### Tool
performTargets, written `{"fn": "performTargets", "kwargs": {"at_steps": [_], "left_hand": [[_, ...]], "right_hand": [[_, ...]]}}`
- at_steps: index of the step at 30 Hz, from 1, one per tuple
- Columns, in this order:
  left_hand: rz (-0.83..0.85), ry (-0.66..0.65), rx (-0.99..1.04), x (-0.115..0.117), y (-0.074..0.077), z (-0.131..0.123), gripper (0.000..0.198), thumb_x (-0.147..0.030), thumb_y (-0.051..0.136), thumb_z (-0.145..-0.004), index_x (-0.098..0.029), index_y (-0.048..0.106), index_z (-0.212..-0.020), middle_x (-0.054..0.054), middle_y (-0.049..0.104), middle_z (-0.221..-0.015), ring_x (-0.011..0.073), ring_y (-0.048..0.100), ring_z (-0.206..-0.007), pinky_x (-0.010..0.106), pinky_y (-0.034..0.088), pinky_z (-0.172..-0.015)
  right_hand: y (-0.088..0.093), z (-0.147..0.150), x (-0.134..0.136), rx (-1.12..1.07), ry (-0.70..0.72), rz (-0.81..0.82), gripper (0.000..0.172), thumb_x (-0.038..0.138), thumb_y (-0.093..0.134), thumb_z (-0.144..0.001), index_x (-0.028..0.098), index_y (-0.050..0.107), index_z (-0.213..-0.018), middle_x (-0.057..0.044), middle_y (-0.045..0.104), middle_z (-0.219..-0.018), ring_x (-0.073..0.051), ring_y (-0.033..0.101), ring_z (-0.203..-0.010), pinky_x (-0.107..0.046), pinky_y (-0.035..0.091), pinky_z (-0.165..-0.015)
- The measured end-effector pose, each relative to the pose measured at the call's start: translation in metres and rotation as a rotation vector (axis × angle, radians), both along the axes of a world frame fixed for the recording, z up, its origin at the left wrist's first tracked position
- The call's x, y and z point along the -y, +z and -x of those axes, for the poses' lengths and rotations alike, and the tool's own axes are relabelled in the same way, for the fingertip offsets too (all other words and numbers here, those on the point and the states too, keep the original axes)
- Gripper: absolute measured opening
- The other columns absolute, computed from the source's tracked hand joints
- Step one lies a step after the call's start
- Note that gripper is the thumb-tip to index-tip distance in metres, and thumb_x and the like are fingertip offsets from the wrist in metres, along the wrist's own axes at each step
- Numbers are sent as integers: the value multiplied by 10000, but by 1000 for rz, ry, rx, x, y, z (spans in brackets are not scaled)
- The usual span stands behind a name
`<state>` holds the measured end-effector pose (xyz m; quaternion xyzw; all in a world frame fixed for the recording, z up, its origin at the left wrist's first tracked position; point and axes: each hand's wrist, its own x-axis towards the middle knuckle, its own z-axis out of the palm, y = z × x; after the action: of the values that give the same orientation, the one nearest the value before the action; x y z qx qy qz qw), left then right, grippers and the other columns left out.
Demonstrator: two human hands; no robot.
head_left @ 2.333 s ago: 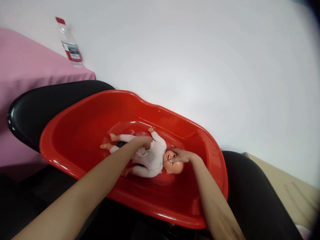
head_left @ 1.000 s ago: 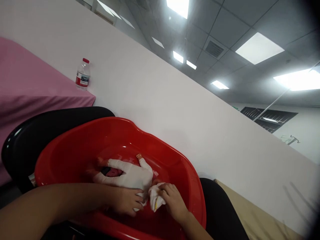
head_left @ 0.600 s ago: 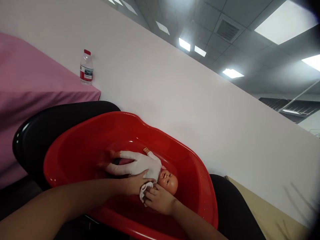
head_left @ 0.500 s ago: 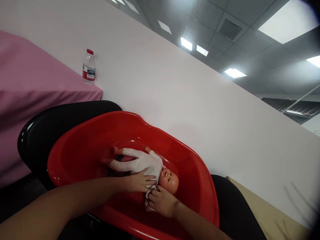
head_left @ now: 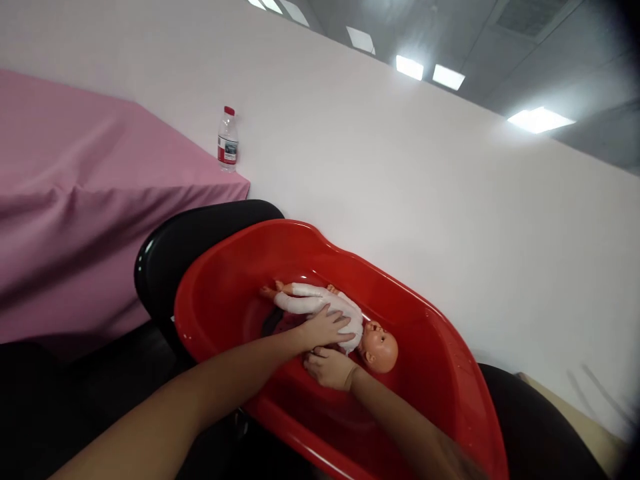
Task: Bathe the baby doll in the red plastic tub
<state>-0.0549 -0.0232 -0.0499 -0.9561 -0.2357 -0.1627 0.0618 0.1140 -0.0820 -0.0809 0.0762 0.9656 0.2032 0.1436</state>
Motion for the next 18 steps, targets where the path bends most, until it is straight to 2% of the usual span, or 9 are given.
{"fn": "performTargets", "kwargs": {"at_steps": [2, 4, 6, 9, 11, 14, 16, 18], "left_hand": [[-1, 75, -23, -7, 3, 3, 496, -263, 627, -1250, -391, 818, -1689, 146, 761, -1739, 431, 744, -1489, 643, 561, -1278], [34, 148, -53, -12, 6, 4, 493, -238, 604, -1263, -329, 796, -1707, 163, 797, -1664, 414, 758, -1452, 623, 577, -1248], [66, 201, -65, -15, 9, 4, 476, -215, 601, -1264, -273, 785, -1698, 167, 822, -1610, 394, 743, -1482, 595, 572, -1253], [83, 248, -40, -17, 11, 4, 448, -197, 649, -1238, -207, 778, -1667, 181, 809, -1640, 366, 726, -1530, 560, 552, -1294], [91, 260, -15, -18, 12, 5, 449, -176, 685, -1211, -161, 771, -1651, 203, 776, -1691, 362, 725, -1541, 557, 534, -1331], [111, 252, -4, -17, 14, 5, 432, -154, 679, -1201, -114, 768, -1622, 232, 755, -1711, 376, 705, -1580, 588, 497, -1379], [127, 240, -8, -17, 16, 5, 406, -148, 649, -1208, -116, 782, -1591, 231, 767, -1694, 381, 703, -1585, 608, 488, -1387], [131, 234, -2, -17, 18, 6, 400, -142, 616, -1215, -130, 789, -1575, 218, 773, -1687, 379, 699, -1587, 612, 480, -1390]], "right_hand": [[-16, -14, -16, 36, -36, -68, 388, 134, 616, -1197, 112, 900, -1460, -168, 866, -1553, -263, 761, -1519, -429, 629, -1325], [-29, -43, -22, 96, -149, -148, 453, 108, 619, -1126, 44, 890, -1484, -236, 843, -1581, -320, 734, -1606, -476, 589, -1405], [-37, -79, -18, 140, -226, -131, 520, 81, 620, -1052, 57, 895, -1492, -236, 842, -1588, -329, 715, -1652, -480, 542, -1458], [-34, -123, 1, 138, -302, -61, 548, 43, 650, -972, 132, 934, -1432, -208, 902, -1457, -348, 804, -1538, -489, 546, -1461], [-23, -131, 15, 53, -342, -27, 530, 29, 682, -983, 115, 921, -1447, -223, 904, -1440, -375, 824, -1503, -537, 535, -1480], [-1, -102, 28, -70, -300, 82, 433, 41, 701, -1068, 41, 895, -1455, -264, 882, -1473, -398, 780, -1573, -593, 522, -1495], [7, -61, 26, -91, -183, 239, 369, 67, 644, -1157, 47, 908, -1414, -241, 904, -1413, -378, 745, -1622, -597, 499, -1507], [6, -17, 14, -164, -153, 415, 392, 68, 587, -1187, 38, 897, -1425, -256, 860, -1523, -372, 705, -1668, -575, 464, -1510]]}}
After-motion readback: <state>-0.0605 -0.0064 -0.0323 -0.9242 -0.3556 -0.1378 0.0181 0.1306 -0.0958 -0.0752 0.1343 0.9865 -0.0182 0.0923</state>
